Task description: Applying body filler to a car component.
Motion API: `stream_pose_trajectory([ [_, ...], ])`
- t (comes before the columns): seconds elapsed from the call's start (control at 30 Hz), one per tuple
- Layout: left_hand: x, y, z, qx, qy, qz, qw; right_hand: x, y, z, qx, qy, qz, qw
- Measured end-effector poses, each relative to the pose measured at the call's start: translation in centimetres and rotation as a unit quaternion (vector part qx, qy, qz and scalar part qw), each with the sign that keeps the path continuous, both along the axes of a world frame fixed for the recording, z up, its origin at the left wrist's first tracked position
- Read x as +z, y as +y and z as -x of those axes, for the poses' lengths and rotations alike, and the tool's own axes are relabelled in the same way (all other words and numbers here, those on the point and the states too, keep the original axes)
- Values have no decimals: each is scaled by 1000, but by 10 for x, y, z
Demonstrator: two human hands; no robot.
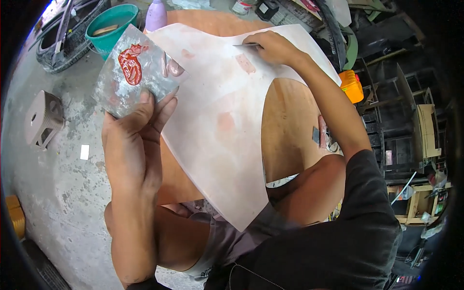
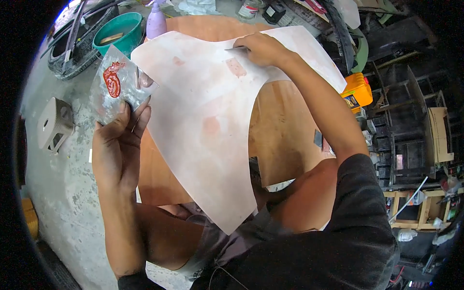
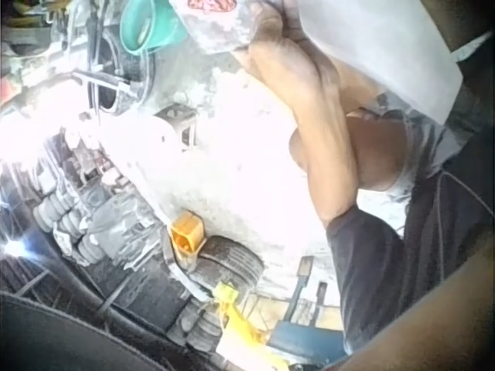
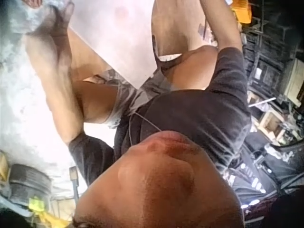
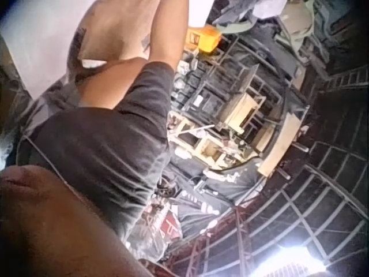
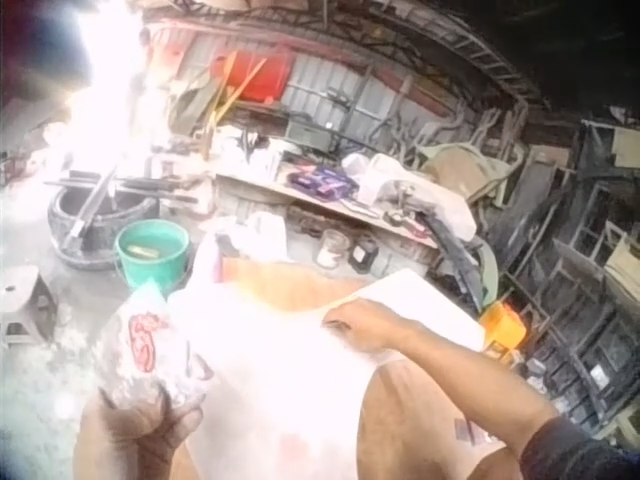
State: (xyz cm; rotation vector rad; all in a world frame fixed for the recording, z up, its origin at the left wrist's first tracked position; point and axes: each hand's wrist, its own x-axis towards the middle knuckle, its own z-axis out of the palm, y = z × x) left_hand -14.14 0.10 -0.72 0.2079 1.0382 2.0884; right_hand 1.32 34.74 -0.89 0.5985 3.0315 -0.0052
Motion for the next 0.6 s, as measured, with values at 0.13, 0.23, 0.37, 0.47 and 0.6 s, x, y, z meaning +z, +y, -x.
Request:
stream_pose_trajectory([
  [0.13, 3, -2, 2, -6, -1, -20, 1000, -3, -9, -7, 6, 9, 9, 1000],
  [0.23, 2, -6, 6, -9, 10, -19, 1000, -1, -27, -13, 4, -13, -18, 1000],
  [0.37, 2, -9, 6, -16, 12, -40, 999, -4, -46, -20, 20, 3, -7, 1000],
  [0.47, 4, -7, 1, -9, -14, -45, 999, -3, -60, -28, 12, -7, 0, 1000],
  [0.6, 6, -8, -1, -33, 36, -46, 998, -3, -74, -38, 29, -4, 11, 1000],
])
